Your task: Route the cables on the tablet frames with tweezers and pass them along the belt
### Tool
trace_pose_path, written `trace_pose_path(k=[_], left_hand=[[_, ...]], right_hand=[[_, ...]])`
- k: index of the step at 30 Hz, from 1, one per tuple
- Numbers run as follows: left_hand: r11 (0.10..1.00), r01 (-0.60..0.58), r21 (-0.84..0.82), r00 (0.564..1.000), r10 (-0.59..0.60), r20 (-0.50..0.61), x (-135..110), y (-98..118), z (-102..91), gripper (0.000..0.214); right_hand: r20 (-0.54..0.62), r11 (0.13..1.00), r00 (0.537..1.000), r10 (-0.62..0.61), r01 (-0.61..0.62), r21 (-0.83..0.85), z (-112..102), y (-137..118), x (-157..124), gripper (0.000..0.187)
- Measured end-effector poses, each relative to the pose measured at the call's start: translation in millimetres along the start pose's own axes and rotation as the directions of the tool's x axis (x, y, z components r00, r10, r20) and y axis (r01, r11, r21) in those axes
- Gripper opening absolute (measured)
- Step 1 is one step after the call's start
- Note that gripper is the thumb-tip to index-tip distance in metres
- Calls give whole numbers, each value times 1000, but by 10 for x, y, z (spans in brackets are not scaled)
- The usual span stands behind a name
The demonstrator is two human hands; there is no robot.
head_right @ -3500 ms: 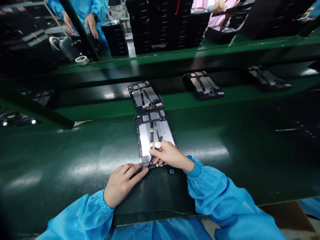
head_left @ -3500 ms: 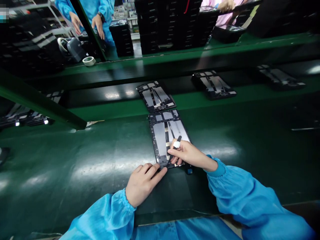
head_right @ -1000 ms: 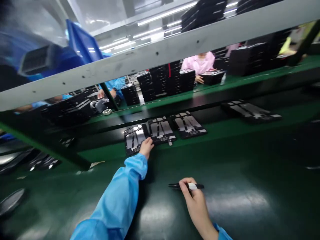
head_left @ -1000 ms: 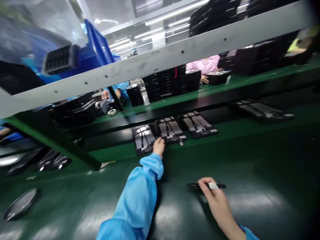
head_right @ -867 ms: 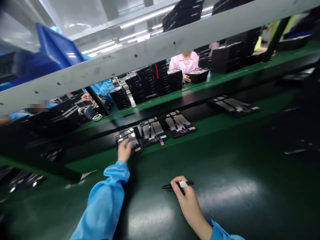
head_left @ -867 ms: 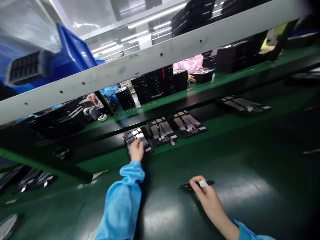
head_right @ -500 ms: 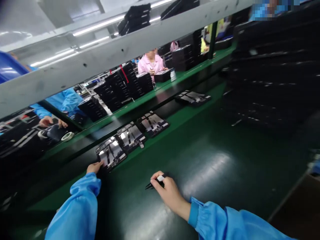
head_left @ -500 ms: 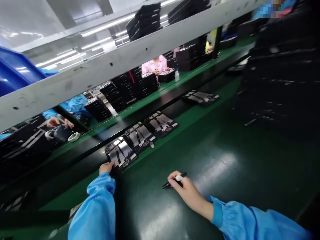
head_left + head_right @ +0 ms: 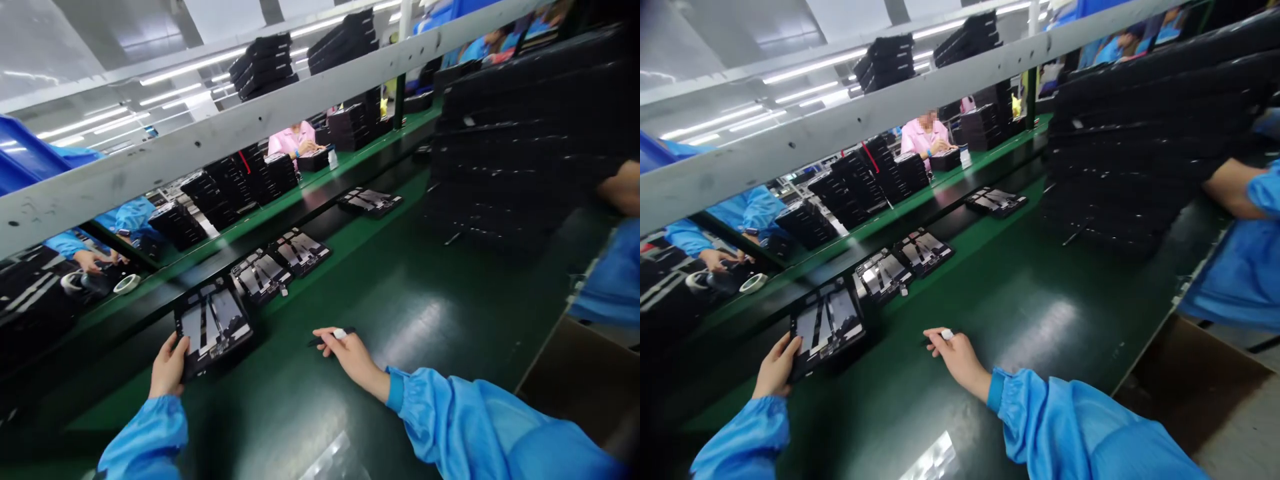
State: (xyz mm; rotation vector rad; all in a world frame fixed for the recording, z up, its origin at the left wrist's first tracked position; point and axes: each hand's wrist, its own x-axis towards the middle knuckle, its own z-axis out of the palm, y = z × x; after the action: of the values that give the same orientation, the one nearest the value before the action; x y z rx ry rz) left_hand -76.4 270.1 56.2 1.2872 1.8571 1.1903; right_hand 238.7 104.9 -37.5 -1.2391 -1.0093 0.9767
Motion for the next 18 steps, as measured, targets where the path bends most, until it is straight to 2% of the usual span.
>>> trace_pose_path(k=[2,4,6,9,11,13,15,18], left_hand=[[999,50,-9,998,-50,50,-322,-160,-181,50],[996,85,-35,986,-79,143,-740,-353,-252,53],[990,112,-83,962,-87,258,-1179,-528,-176,62],[980,151,-127,920,-92,380,-1663,-663,113,75],[994,58,-96,895,-9,445,-1790,-655,274,75],[990,-139,22,867,111,486,-1796,-610,312,67],[937,-308,164,823,176,540,-1774,-575,219,60],[862,-433,265,730,163,663,-1848,-598,-27,65]], right_hand=[[13,999,1000,28,-29,26,-4,18,-11,56],[24,998,998,51,-52,37,-17,26,-33,58],[30,998,998,60,-61,27,-43,29,-53,57],[52,998,996,67,-67,-17,-99,42,-50,51],[78,996,994,76,-72,-54,-145,52,-19,48],[104,993,991,90,-81,-88,-208,47,14,46],[124,989,986,111,-97,-114,-300,21,8,47],[172,967,981,95,-49,-251,-471,-37,-164,43]])
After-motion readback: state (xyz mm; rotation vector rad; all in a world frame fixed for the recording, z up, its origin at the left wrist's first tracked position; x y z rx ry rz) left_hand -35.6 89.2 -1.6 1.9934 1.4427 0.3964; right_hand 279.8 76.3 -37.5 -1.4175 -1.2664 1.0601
